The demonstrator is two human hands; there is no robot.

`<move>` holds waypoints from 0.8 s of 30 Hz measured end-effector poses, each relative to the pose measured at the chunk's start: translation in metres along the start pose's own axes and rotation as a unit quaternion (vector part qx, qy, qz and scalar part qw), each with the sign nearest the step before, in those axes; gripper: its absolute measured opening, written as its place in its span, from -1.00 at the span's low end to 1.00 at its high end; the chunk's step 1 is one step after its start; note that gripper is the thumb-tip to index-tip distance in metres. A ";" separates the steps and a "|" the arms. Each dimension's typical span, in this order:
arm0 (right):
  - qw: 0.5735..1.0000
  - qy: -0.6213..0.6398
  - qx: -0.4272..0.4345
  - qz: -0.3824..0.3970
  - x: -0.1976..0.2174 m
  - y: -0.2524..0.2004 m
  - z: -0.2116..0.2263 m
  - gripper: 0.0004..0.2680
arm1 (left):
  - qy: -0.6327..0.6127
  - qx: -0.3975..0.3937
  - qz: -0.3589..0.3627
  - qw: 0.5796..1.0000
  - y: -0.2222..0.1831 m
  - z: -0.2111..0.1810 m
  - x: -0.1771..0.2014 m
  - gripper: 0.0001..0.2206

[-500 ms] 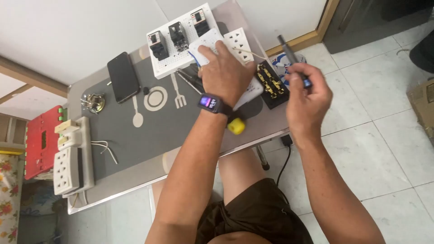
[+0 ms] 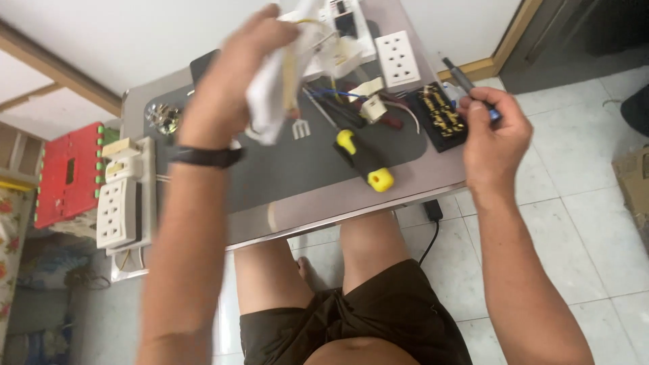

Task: Wiring and assembling a white power strip, including connecting wires to terminals using a screwdriver.

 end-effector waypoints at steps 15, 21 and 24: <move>0.959 -0.053 0.253 -0.118 -0.011 -0.028 -0.026 -0.88 | -0.180 0.239 -0.079 0.951 -0.098 0.065 0.074 -0.29; 0.963 -0.099 0.234 0.093 -0.086 -0.115 0.068 -0.90 | -0.081 0.253 -0.046 0.963 -0.074 0.047 0.055 -0.81; 0.971 -0.073 0.207 0.094 -0.107 -0.099 0.097 -0.88 | -0.064 0.212 -0.067 0.973 -0.074 0.044 0.052 -0.18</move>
Point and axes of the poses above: each hand's wrist, its own y-axis towards the middle knuckle, its own x-axis out of the back of the hand, z = x × y, the point moved 1 cm from there along y, towards the middle knuckle, and after that the axes turned 1 degree about -y, right-handed, at the moved point
